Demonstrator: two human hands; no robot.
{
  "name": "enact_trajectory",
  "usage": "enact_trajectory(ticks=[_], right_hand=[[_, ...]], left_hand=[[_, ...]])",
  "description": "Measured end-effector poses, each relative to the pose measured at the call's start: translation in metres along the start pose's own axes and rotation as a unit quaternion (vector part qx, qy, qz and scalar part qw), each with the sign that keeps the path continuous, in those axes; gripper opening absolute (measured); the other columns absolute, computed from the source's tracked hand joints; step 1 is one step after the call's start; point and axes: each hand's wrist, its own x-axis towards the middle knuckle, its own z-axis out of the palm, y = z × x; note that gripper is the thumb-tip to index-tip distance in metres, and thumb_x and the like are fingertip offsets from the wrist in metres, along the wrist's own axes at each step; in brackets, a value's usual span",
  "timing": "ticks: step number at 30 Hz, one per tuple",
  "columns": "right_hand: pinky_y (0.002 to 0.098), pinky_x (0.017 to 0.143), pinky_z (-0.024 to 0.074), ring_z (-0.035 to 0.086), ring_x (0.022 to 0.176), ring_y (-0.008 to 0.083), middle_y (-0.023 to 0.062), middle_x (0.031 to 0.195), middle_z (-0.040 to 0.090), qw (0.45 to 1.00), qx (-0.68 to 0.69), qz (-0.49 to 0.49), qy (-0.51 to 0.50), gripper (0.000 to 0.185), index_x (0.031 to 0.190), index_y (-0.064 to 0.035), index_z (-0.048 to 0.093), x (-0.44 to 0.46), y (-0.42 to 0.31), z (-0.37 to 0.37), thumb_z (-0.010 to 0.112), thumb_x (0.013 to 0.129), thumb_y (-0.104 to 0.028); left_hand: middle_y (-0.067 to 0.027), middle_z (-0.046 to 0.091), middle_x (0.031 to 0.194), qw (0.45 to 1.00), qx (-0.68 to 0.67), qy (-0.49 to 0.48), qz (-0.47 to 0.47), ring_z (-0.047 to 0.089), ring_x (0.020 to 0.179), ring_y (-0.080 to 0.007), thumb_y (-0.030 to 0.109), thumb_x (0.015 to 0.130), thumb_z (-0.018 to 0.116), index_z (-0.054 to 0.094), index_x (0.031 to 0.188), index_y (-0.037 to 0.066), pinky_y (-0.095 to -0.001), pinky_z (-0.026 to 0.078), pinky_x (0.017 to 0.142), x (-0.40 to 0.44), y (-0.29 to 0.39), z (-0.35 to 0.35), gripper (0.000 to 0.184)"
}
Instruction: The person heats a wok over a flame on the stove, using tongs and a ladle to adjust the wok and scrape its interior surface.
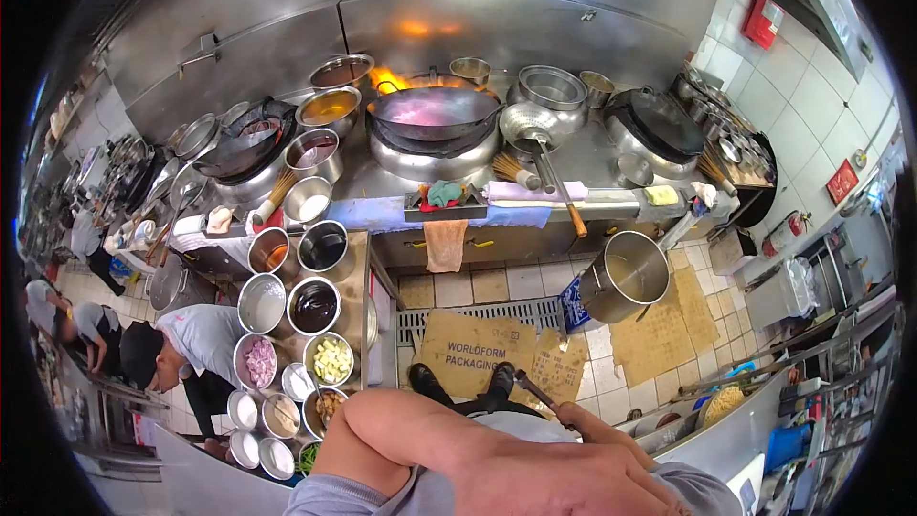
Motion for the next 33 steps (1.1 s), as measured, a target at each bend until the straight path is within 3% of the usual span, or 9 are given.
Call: enact_trajectory(ticks=[4, 6, 10, 22, 24, 28, 30, 31, 33], right_hand=[[0.0318, 0.031, 0.0313, 0.039, 0.032, 0.0180, 0.0090, 0.043, 0.041, 0.999, 0.008, 0.036, -0.002, 0.047, 0.071, 0.0018, 0.047, -0.001, -0.011, 0.000, 0.032, 0.081, -0.042], [0.0322, 0.032, 0.0318, 0.039, 0.032, 0.0181, 0.0090, 0.044, 0.041, 0.999, -0.014, 0.037, -0.004, 0.047, 0.070, 0.0013, 0.048, 0.003, -0.014, 0.003, 0.031, 0.081, -0.041], [0.0337, 0.035, 0.0345, 0.042, 0.034, 0.0198, 0.0103, 0.046, 0.045, 0.997, -0.051, -0.046, 0.037, 0.051, 0.068, 0.0020, 0.050, 0.014, -0.016, 0.012, 0.028, 0.082, -0.042], [0.0357, 0.042, 0.0397, 0.049, 0.043, 0.0245, 0.0147, 0.053, 0.050, 0.996, -0.064, -0.022, 0.059, 0.056, 0.068, 0.0040, 0.053, -0.002, -0.029, 0.014, 0.029, 0.081, -0.045], [0.0356, 0.041, 0.0395, 0.048, 0.042, 0.0244, 0.0151, 0.053, 0.050, 0.999, -0.002, 0.034, -0.011, 0.055, 0.066, 0.0044, 0.053, 0.011, -0.023, 0.017, 0.029, 0.081, -0.043], [0.0355, 0.039, 0.0382, 0.046, 0.038, 0.0244, 0.0136, 0.048, 0.048, 1.000, 0.024, 0.017, -0.006, 0.056, 0.064, 0.0055, 0.052, 0.012, -0.014, 0.017, 0.031, 0.081, -0.043], [0.0353, 0.039, 0.0378, 0.046, 0.037, 0.0244, 0.0132, 0.047, 0.047, 0.999, 0.029, 0.012, 0.010, 0.057, 0.063, 0.0058, 0.052, 0.012, -0.008, 0.020, 0.032, 0.080, -0.044], [0.0352, 0.038, 0.0374, 0.045, 0.037, 0.0242, 0.0133, 0.047, 0.047, 1.000, 0.017, 0.018, 0.006, 0.057, 0.063, 0.0058, 0.052, 0.017, -0.002, 0.022, 0.032, 0.080, -0.044], [0.0350, 0.037, 0.0368, 0.045, 0.037, 0.0238, 0.0133, 0.047, 0.047, 0.999, 0.024, 0.046, 0.007, 0.057, 0.064, 0.0059, 0.052, 0.012, -0.007, 0.020, 0.033, 0.080, -0.045]], left_hand=[[-0.0195, 0.052, 0.101, 0.993, 0.023, -0.044, -0.110, 0.054, 0.087, -0.0255, 0.057, 0.052, 0.063, 0.048, 0.101, -0.010, -0.0278, 0.042, 0.071, 0.008, 0.019, -0.006, 0.085], [-0.0196, 0.052, 0.099, 0.999, 0.018, -0.012, -0.031, 0.054, 0.086, -0.0258, 0.055, 0.052, 0.065, 0.048, 0.101, -0.010, -0.0276, 0.042, 0.069, 0.009, 0.012, -0.004, 0.083], [-0.0185, 0.054, 0.097, 0.998, -0.030, 0.050, -0.035, 0.055, 0.085, -0.0253, 0.053, 0.052, 0.066, 0.049, 0.100, -0.009, -0.0281, 0.041, 0.068, -0.004, 0.004, 0.000, 0.081], [-0.0206, 0.054, 0.095, 0.993, 0.079, -0.073, 0.046, 0.054, 0.084, -0.0263, 0.044, 0.066, 0.059, 0.054, 0.098, -0.002, -0.0342, 0.041, 0.070, -0.019, -0.014, -0.038, 0.056], [-0.0207, 0.048, 0.101, 0.992, -0.032, -0.117, -0.036, 0.043, 0.098, -0.0325, 0.029, 0.080, 0.040, 0.048, 0.098, -0.004, -0.0362, 0.037, 0.076, -0.032, -0.004, -0.052, 0.038], [-0.0224, 0.049, 0.098, 0.988, -0.042, -0.014, -0.150, 0.041, 0.099, -0.0346, 0.033, 0.079, 0.042, 0.055, 0.090, 0.002, -0.0416, 0.034, 0.079, -0.017, 0.021, -0.026, 0.036], [-0.0287, 0.047, 0.100, 0.964, -0.077, 0.247, -0.062, 0.052, 0.087, -0.0324, 0.041, 0.075, 0.049, 0.056, 0.098, 0.004, -0.0390, 0.039, 0.076, 0.002, 0.019, 0.022, 0.044], [-0.0287, 0.047, 0.100, 0.965, -0.074, 0.244, -0.063, 0.052, 0.087, -0.0324, 0.041, 0.075, 0.049, 0.056, 0.098, 0.004, -0.0390, 0.039, 0.076, 0.002, 0.014, 0.018, 0.044], [-0.0341, 0.040, 0.104, 0.994, -0.035, 0.044, 0.089, 0.047, 0.093, -0.0387, 0.037, 0.080, 0.041, 0.056, 0.100, 0.016, -0.0433, 0.035, 0.081, 0.000, -0.002, 0.007, 0.033]])
